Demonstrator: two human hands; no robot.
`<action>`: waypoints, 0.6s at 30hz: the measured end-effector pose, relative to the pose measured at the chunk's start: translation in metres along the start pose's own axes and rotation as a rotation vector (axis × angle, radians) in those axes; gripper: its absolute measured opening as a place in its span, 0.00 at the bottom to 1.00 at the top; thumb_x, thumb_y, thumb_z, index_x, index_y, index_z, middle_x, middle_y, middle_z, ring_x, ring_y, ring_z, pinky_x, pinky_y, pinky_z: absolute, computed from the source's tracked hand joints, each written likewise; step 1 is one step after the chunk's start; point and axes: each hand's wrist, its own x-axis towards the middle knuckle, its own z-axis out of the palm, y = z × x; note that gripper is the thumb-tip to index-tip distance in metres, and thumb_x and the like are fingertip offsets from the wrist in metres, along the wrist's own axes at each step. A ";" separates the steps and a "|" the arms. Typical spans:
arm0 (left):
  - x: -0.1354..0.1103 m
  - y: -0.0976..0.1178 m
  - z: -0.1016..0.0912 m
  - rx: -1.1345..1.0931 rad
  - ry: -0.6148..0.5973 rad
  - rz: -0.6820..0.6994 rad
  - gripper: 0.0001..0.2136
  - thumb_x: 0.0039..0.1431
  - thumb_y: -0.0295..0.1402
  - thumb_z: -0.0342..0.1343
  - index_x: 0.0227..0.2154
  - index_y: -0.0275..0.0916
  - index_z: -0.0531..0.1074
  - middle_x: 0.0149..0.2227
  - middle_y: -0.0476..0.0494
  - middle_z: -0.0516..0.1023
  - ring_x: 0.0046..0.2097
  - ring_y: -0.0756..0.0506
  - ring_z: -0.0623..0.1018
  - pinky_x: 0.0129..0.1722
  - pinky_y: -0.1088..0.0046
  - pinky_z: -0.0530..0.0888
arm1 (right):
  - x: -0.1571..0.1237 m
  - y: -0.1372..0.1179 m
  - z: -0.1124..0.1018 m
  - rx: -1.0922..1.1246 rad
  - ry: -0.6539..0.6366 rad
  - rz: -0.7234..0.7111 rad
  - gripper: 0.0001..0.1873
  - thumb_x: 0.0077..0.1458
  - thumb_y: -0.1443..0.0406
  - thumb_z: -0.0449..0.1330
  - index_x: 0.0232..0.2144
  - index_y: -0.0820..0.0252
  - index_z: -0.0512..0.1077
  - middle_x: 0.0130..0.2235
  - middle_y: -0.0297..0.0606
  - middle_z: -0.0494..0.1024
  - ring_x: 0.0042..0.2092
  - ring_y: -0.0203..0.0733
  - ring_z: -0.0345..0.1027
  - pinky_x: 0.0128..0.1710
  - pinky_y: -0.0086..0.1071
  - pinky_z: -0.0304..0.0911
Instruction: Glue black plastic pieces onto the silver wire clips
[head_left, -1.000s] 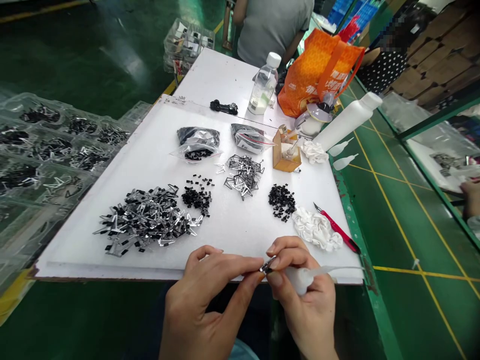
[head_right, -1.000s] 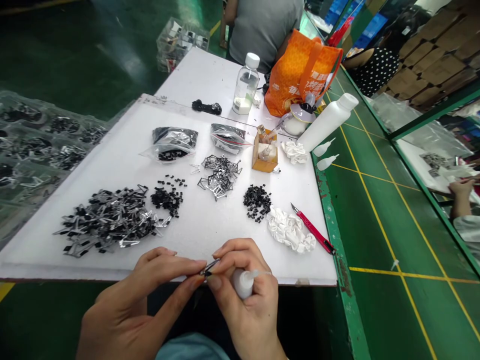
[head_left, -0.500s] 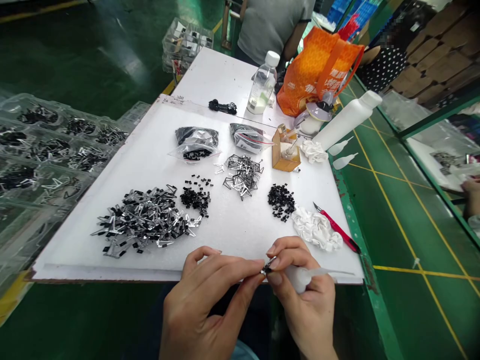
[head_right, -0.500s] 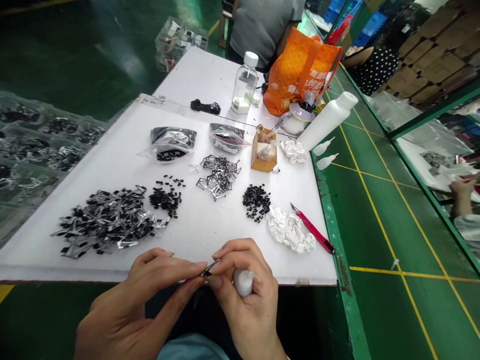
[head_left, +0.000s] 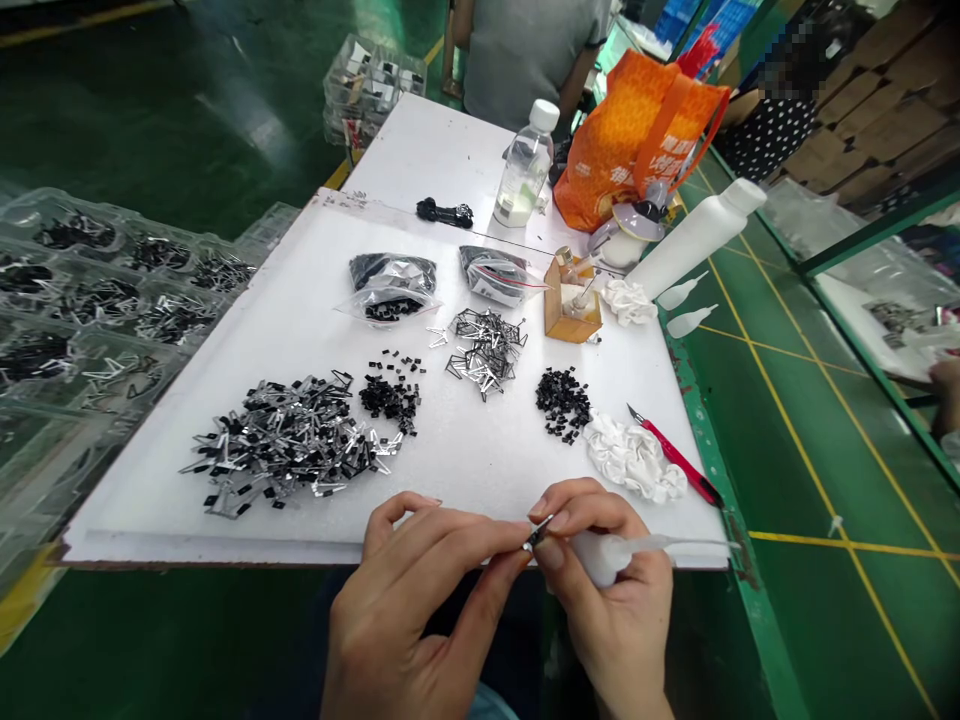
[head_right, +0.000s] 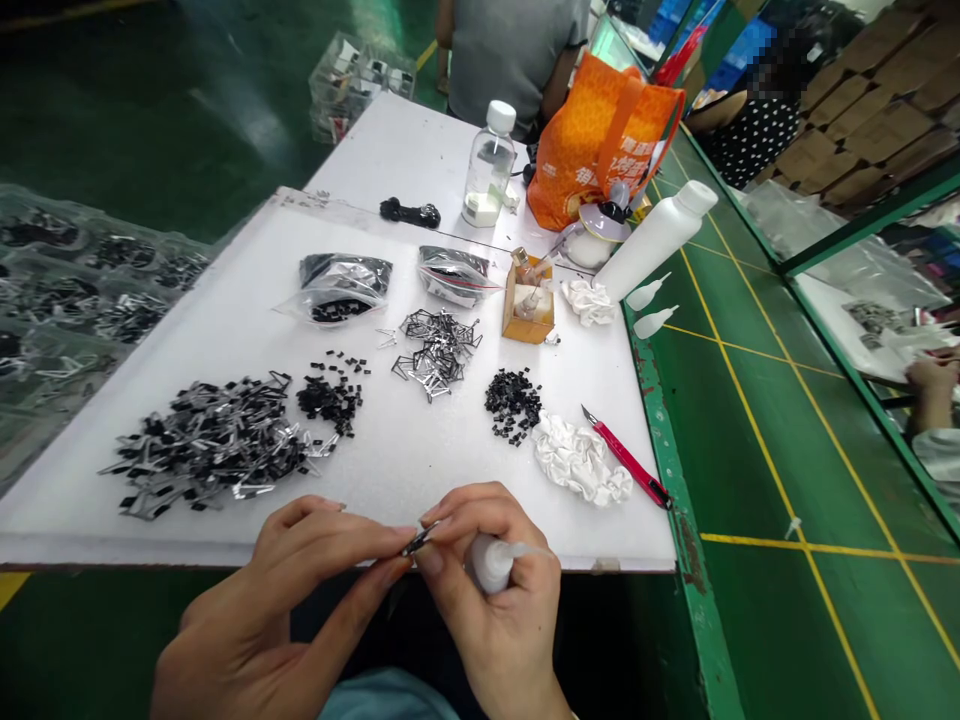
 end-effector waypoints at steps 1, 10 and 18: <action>0.000 -0.001 0.000 0.005 -0.002 0.019 0.15 0.64 0.21 0.62 0.44 0.52 0.76 0.37 0.62 0.85 0.35 0.51 0.83 0.56 0.65 0.68 | 0.000 0.000 0.001 0.023 0.005 0.003 0.08 0.58 0.69 0.70 0.35 0.49 0.79 0.36 0.34 0.82 0.36 0.39 0.77 0.35 0.30 0.73; 0.004 -0.004 -0.001 0.046 -0.023 0.129 0.14 0.64 0.19 0.60 0.45 0.47 0.74 0.38 0.60 0.85 0.36 0.52 0.83 0.55 0.66 0.68 | 0.000 0.001 0.001 0.062 -0.001 -0.015 0.10 0.58 0.72 0.69 0.36 0.50 0.79 0.35 0.30 0.81 0.37 0.33 0.77 0.38 0.23 0.73; 0.004 -0.002 -0.003 0.075 -0.030 0.118 0.14 0.65 0.19 0.59 0.44 0.47 0.73 0.38 0.61 0.85 0.37 0.52 0.83 0.57 0.66 0.67 | -0.002 0.004 0.000 0.159 -0.004 0.069 0.10 0.58 0.70 0.70 0.39 0.48 0.79 0.35 0.29 0.81 0.35 0.33 0.76 0.35 0.24 0.71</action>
